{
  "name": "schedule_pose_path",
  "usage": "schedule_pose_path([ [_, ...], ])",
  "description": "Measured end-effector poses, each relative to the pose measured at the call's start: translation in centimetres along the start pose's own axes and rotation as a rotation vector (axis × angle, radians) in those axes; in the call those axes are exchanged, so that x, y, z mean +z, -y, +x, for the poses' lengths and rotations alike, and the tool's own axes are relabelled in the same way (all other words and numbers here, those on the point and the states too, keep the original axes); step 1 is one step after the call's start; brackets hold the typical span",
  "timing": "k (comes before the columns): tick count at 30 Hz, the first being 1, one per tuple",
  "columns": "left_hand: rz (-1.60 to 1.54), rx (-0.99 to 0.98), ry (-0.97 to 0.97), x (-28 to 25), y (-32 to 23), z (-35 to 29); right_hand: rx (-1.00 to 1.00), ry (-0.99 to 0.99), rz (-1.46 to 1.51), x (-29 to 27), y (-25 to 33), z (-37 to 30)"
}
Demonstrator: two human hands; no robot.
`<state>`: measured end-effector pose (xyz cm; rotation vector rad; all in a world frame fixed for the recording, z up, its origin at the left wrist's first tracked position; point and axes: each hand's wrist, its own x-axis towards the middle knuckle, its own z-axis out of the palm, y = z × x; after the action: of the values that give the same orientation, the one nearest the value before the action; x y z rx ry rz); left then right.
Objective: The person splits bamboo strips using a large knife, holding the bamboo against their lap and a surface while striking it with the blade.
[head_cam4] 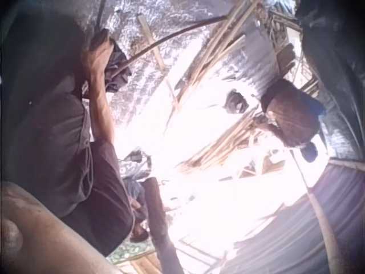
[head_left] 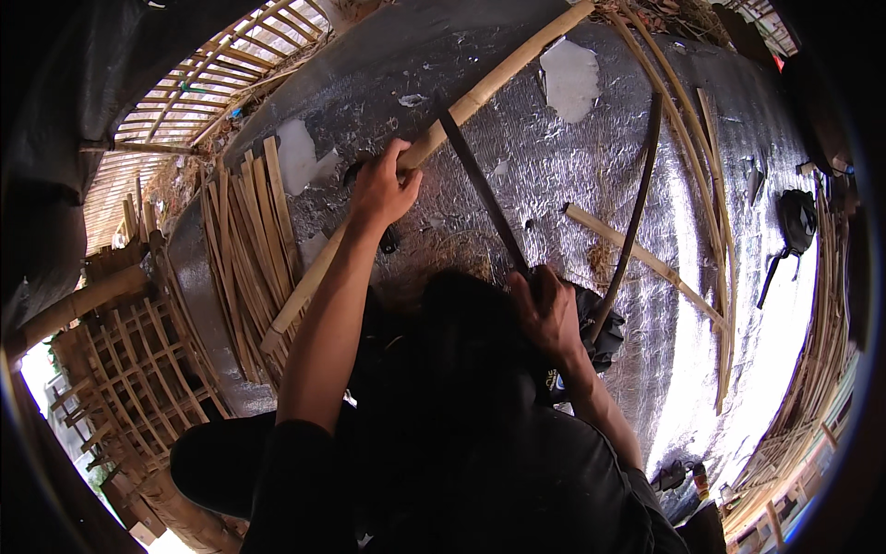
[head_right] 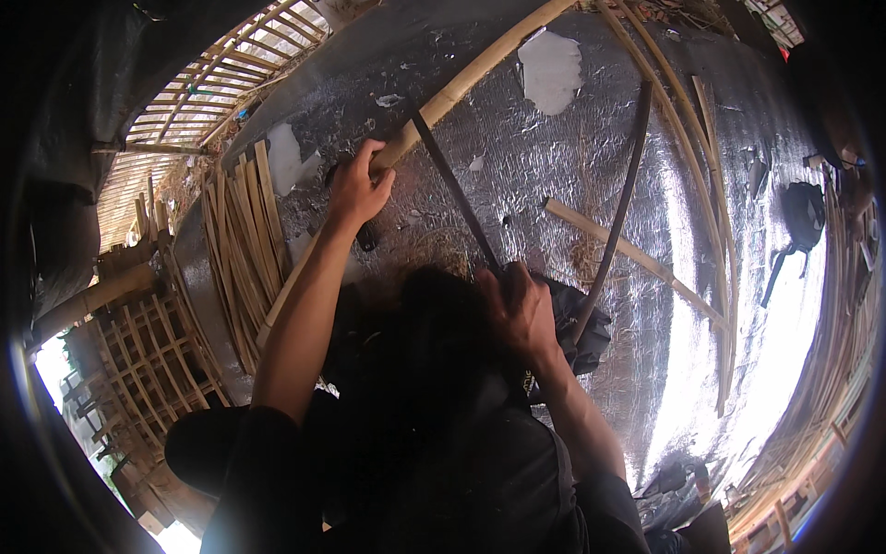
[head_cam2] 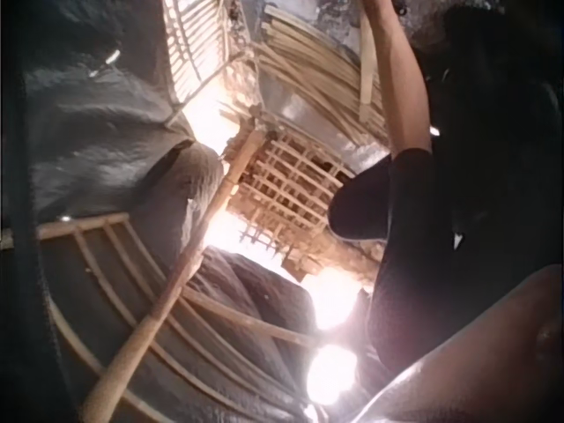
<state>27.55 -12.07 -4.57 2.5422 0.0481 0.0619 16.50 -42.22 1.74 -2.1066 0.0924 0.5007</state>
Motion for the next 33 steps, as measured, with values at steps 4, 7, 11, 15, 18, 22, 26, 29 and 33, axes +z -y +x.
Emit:
schedule_pose_path([
  [4,-0.1,-0.007,0.035,-0.1,1.2,-0.2,0.019,0.023,0.006,-0.2,-0.3,-0.8],
  [7,-0.078,-0.015,0.025,0.1,1.1,-0.1,0.004,0.015,-0.004,-0.2,-0.5,-0.7],
  [11,-0.069,0.058,-0.04,0.0,0.2,-0.3,0.007,0.054,-0.043,-0.1,-0.2,-0.4],
  [15,0.209,0.039,-0.086,1.2,-0.9,-1.7,-0.044,0.108,0.009,0.6,0.3,-0.2],
  [18,0.251,0.007,-0.052,1.5,-1.0,-1.7,-0.198,0.101,0.004,1.6,-0.3,0.8],
  [22,0.373,0.06,-0.178,2.3,-0.7,-2.3,-0.35,0.055,-0.084,1.9,2.1,3.1],
  [26,0.4,0.092,-0.22,2.8,-1.0,-2.4,-0.27,0.049,-0.01,1.6,5.6,4.7],
  [29,0.366,0.067,-0.193,2.7,-0.8,-2.6,-0.36,0.003,-0.026,3.3,5.4,6.3],
  [33,0.377,0.012,-0.146,2.4,-1.3,-2.6,-0.668,-0.047,-0.134,5.7,2.1,9.1],
])
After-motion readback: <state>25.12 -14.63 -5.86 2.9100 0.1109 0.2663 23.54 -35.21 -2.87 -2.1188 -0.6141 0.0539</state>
